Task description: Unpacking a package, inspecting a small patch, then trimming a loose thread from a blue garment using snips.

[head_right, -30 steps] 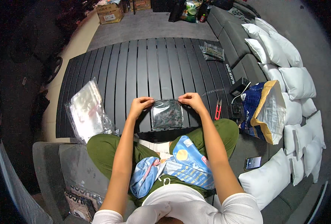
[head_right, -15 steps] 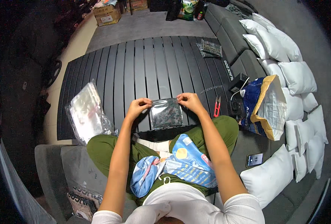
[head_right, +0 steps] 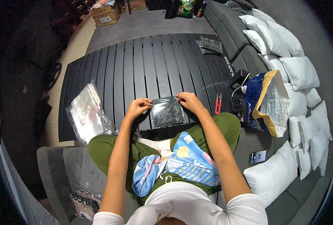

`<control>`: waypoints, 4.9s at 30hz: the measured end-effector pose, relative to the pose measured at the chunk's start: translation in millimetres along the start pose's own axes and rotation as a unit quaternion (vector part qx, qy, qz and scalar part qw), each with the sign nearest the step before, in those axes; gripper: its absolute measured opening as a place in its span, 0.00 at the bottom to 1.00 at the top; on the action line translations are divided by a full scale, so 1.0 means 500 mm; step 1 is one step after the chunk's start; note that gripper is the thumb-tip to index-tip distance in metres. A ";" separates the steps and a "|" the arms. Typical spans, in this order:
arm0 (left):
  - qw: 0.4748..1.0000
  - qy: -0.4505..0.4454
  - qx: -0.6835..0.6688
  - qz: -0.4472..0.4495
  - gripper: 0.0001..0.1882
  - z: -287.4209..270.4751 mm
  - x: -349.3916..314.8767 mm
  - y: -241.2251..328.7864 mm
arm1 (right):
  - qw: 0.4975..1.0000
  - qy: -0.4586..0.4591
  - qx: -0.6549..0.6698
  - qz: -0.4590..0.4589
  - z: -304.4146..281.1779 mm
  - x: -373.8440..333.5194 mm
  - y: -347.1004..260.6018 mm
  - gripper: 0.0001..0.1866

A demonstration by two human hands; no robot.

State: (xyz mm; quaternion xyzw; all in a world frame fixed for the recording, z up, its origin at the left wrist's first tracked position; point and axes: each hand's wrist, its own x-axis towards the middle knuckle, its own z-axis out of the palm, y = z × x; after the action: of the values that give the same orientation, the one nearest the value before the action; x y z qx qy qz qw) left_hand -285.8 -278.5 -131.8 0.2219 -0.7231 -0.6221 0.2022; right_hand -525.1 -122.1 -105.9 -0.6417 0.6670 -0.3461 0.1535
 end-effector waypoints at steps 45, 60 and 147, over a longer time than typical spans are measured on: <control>0.933 0.220 0.108 -0.265 0.28 0.101 0.008 0.043 | 0.927 0.048 0.174 0.329 0.027 0.018 0.064 0.21; 0.930 0.213 -0.268 -0.133 0.13 0.070 0.025 0.095 | 0.776 0.122 0.543 0.297 -0.049 0.041 -0.041 0.12; 0.928 0.120 -0.200 -0.290 0.11 0.121 -0.104 0.113 | 0.773 0.070 0.502 0.382 0.009 -0.073 -0.098 0.06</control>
State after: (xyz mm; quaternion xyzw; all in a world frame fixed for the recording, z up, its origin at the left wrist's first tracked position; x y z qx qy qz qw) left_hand -281.4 -192.6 -85.6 0.4500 -0.4582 -0.7539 0.1385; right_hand -480.6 -85.2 -85.6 -0.1399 0.5980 -0.5883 0.5261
